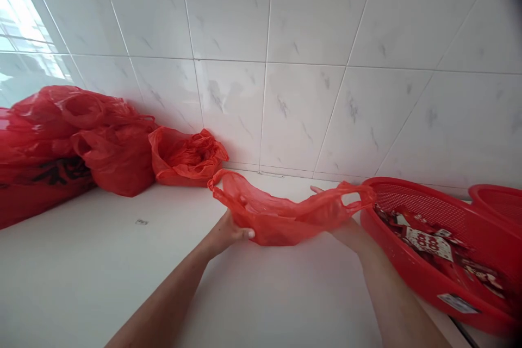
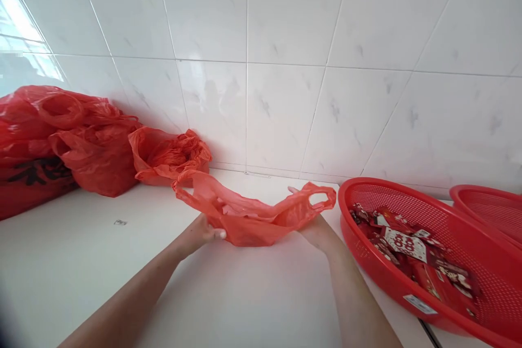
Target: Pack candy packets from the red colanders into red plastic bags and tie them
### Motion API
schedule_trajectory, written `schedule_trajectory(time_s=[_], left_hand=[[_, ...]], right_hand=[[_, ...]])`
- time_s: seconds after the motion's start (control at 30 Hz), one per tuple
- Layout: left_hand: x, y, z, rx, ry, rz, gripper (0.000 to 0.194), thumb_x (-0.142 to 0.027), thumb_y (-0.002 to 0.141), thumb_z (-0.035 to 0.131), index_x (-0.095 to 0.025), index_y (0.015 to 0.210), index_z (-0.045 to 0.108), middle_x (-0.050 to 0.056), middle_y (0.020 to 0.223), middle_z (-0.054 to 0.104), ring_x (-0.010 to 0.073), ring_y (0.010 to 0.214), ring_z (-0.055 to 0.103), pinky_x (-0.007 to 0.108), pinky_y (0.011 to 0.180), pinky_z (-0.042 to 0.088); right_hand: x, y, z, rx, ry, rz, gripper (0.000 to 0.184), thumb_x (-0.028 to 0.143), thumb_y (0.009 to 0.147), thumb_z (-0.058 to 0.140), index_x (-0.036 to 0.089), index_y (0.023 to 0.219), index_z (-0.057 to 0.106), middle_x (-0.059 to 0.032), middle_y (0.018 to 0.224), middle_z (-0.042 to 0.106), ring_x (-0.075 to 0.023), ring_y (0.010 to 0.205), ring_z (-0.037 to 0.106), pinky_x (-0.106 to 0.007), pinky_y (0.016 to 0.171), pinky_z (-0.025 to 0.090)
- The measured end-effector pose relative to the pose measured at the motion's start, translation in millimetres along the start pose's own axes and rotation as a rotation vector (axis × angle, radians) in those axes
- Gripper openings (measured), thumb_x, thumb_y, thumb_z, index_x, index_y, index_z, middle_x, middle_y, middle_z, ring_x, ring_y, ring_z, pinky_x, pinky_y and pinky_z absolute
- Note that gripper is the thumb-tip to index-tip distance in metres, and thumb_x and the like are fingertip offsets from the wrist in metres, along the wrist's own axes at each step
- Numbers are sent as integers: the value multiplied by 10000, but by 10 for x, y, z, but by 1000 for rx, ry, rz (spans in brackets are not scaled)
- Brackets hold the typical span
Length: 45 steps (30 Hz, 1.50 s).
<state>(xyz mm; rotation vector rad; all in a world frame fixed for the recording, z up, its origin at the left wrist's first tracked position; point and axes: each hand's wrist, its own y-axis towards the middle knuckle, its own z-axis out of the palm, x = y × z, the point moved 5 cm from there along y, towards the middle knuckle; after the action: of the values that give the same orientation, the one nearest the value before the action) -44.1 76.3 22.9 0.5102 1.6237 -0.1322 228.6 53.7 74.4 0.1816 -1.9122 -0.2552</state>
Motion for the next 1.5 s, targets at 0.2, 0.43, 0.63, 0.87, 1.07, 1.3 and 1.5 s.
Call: schedule_trajectory(time_s=[0.2, 0.43, 0.63, 0.87, 1.07, 1.3, 1.5], left_hand=[[-71, 254, -107, -488, -214, -49, 397, -499, 738, 618, -154, 934, 634, 84, 958, 665, 246, 912, 585, 345, 790, 455], [-171, 286, 11, -454, -323, 0, 317, -410, 736, 653, -180, 952, 623, 51, 930, 644, 193, 842, 580, 273, 670, 459], [-187, 281, 151, -369, -405, -17, 322, -317, 702, 695, -183, 983, 612, 55, 922, 645, 192, 815, 597, 283, 691, 469], [-251, 321, 305, -235, -485, -58, 525, -221, 563, 797, -180, 1054, 616, 92, 955, 671, 270, 934, 612, 328, 795, 462], [62, 449, 451, -258, -667, -225, 145, -223, 665, 723, -155, 749, 627, 26, 710, 644, 173, 674, 613, 255, 621, 467], [422, 605, 581, -297, -1047, -360, 274, -357, 770, 646, -149, 945, 617, 106, 977, 680, 246, 893, 654, 349, 797, 525], [670, 683, 535, -298, -1127, -403, 269, -365, 779, 624, -129, 905, 593, 137, 925, 672, 280, 891, 656, 384, 788, 530]], right_hand=[[-57, 64, -225, -557, -67, 77, 228, 422, 711, 599, 199, 754, 622, -15, 673, 627, -179, 631, 546, -271, 545, 411], [-249, 66, -272, -474, 175, 288, 157, 308, 619, 671, 184, 652, 580, 40, 512, 522, -109, 460, 445, -226, 424, 330], [-153, 96, -100, -215, 236, 154, 631, 228, 562, 752, 278, 1153, 535, -42, 1140, 608, -194, 1018, 569, -279, 733, 486], [54, 53, 176, 68, 340, 125, 725, 233, 617, 735, 290, 1290, 469, -13, 912, 664, -189, 820, 631, -318, 700, 506], [-154, 106, 316, -79, 660, 217, 191, 329, 684, 695, 222, 842, 686, -15, 823, 701, -200, 787, 642, -294, 653, 499], [-606, 273, 623, -90, 1144, 354, 174, 361, 739, 625, 226, 834, 679, -35, 968, 702, -224, 939, 642, -354, 832, 510], [-770, 432, 737, -116, 981, 296, 224, 324, 693, 617, 232, 509, 526, -6, 636, 648, -197, 712, 642, -364, 756, 524]])
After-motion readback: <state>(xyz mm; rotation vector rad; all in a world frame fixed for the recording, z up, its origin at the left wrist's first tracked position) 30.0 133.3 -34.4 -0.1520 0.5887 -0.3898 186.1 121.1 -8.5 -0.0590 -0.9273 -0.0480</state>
